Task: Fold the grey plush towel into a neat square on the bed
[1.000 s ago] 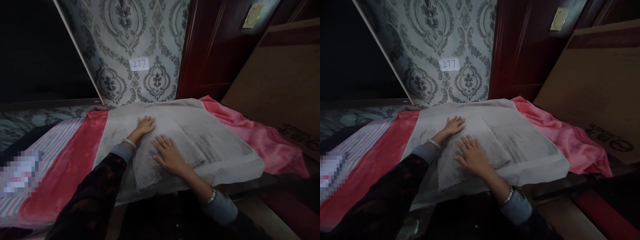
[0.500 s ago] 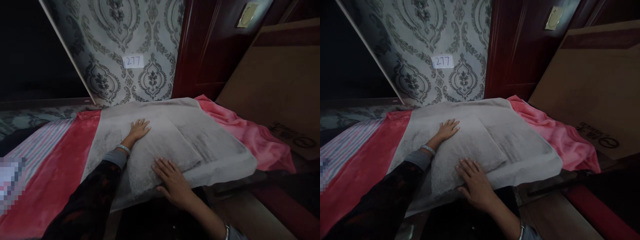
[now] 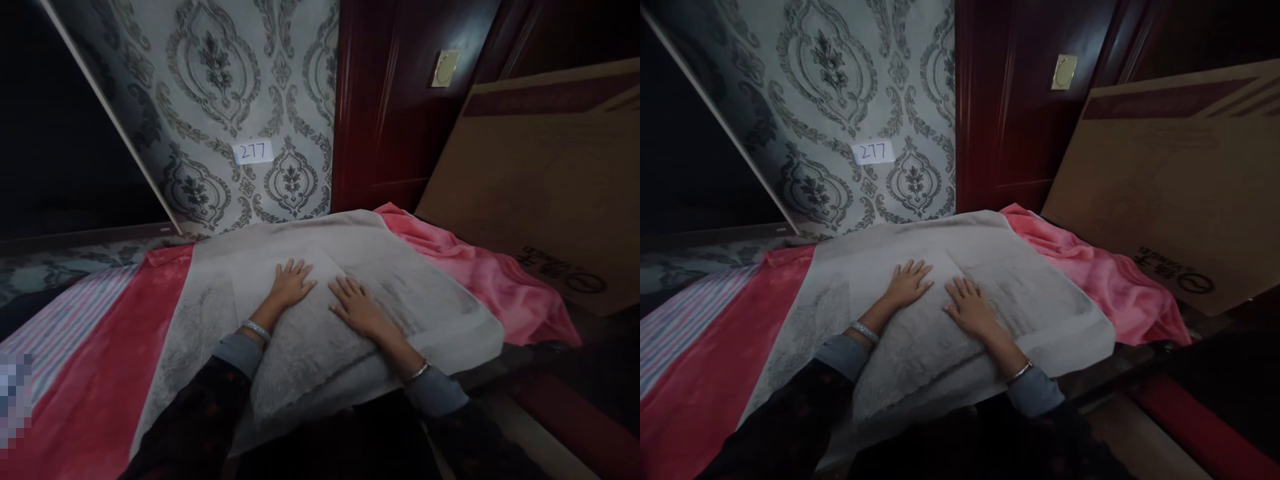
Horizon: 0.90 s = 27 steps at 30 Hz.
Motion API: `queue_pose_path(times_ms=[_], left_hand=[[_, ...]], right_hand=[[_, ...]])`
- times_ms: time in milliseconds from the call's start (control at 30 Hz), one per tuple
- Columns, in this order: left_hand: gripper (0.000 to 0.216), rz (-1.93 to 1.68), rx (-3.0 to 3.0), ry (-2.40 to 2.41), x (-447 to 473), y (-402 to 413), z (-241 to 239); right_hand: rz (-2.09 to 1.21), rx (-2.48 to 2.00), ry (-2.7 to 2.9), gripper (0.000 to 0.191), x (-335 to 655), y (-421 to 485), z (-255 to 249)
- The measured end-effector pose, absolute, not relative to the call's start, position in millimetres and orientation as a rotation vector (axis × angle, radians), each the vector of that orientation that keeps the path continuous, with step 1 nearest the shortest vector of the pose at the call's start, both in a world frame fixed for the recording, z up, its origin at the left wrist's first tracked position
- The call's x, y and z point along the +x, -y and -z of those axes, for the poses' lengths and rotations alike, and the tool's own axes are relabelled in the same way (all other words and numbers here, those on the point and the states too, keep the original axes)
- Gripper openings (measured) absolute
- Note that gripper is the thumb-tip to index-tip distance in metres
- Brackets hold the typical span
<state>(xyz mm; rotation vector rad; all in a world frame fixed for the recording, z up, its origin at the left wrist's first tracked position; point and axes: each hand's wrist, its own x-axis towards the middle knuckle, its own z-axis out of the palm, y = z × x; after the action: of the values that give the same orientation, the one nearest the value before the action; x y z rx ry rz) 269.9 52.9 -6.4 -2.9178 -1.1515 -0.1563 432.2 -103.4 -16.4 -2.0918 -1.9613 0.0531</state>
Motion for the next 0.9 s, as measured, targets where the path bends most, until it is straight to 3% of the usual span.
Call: queue_pose_path(times_ms=[300, 500, 700, 900], left_hand=[[0.060, 0.191, -2.918, 1.140, 265.0, -55.3, 9.0], [0.053, 0.275, -2.951, 1.186, 262.8, -49.9, 4.8], [0.050, 0.341, -2.973, 1.418, 227.0, -45.3, 0.1], [0.054, 0.761, -2.821, 1.982, 157.8, -41.9, 6.3]], right_hand=[[0.117, -2.074, 1.819, 0.051, 439.3, 160.6, 74.1], [0.188, -2.037, 1.719, 0.051, 436.5, 183.2, 85.9], [0.068, -1.949, 1.675, 0.054, 452.3, 183.0, 88.4], [-0.198, -1.904, 1.537, 0.061, 479.7, 164.7, 81.2]])
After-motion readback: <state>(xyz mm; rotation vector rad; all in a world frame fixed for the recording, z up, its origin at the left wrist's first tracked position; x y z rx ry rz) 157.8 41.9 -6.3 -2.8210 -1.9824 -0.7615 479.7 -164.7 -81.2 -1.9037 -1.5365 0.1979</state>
